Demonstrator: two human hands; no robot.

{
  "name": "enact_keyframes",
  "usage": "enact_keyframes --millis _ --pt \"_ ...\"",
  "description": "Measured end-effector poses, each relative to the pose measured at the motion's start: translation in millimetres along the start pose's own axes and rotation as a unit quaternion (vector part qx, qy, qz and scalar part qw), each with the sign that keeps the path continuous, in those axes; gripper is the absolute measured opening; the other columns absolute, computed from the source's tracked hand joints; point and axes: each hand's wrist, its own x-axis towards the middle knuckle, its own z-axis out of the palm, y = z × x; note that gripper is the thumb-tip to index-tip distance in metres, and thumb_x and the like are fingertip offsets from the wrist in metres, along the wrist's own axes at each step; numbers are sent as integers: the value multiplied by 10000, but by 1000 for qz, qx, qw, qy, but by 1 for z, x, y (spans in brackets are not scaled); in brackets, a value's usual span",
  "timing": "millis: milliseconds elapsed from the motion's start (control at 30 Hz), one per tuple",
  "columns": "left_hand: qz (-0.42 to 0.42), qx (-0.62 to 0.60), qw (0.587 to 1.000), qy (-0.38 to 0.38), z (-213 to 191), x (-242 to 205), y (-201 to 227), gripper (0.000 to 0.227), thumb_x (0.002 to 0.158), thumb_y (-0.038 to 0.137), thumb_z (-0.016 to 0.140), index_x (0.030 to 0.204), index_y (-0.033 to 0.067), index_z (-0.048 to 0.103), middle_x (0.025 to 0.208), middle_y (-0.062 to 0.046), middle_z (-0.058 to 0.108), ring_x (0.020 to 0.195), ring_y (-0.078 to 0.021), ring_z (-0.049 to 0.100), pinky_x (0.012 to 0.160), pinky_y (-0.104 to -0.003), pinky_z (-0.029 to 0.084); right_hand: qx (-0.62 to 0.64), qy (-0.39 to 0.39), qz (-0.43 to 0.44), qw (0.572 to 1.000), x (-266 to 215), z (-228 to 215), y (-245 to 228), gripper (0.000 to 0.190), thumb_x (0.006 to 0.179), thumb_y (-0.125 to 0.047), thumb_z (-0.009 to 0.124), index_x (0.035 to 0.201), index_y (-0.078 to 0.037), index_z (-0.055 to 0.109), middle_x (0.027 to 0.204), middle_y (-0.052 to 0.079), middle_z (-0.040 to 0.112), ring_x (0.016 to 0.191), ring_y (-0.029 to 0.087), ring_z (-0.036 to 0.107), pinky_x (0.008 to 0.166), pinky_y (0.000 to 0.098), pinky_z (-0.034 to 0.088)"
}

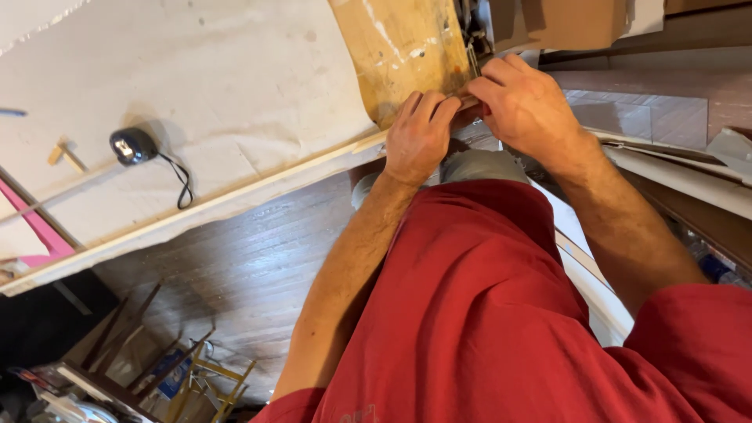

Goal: Marking a thin wooden strip with a pencil at measured intervals on a workbench

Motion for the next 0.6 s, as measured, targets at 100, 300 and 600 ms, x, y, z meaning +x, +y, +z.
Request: enact_keyframes --millis 100,300,600 --pt "-12 -6 1000 -1 0 0 2 122 1043 55 577 966 94 664 838 -49 500 730 -253 493 668 -365 465 132 -84 129 979 -5 -20 12 547 865 -239 881 1372 -123 712 911 52 658 966 278 589 864 411 504" --pt "-31 -29 999 -33 7 -3 -1 66 995 25 635 968 85 645 896 -72 518 762 -271 489 688 -370 463 284 74 168 941 -31 -49 9 518 889 65 900 1338 14 647 1130 131 700 860 207 570 885 363 499" --pt "-42 -37 998 -43 4 2 1 81 1010 43 609 946 84 638 890 -67 545 759 -278 498 699 -387 467 378 177 219 882 -38 -3 3 212 1134 -68 577 1105 65 739 964 153 634 743 166 514 603 279 411"
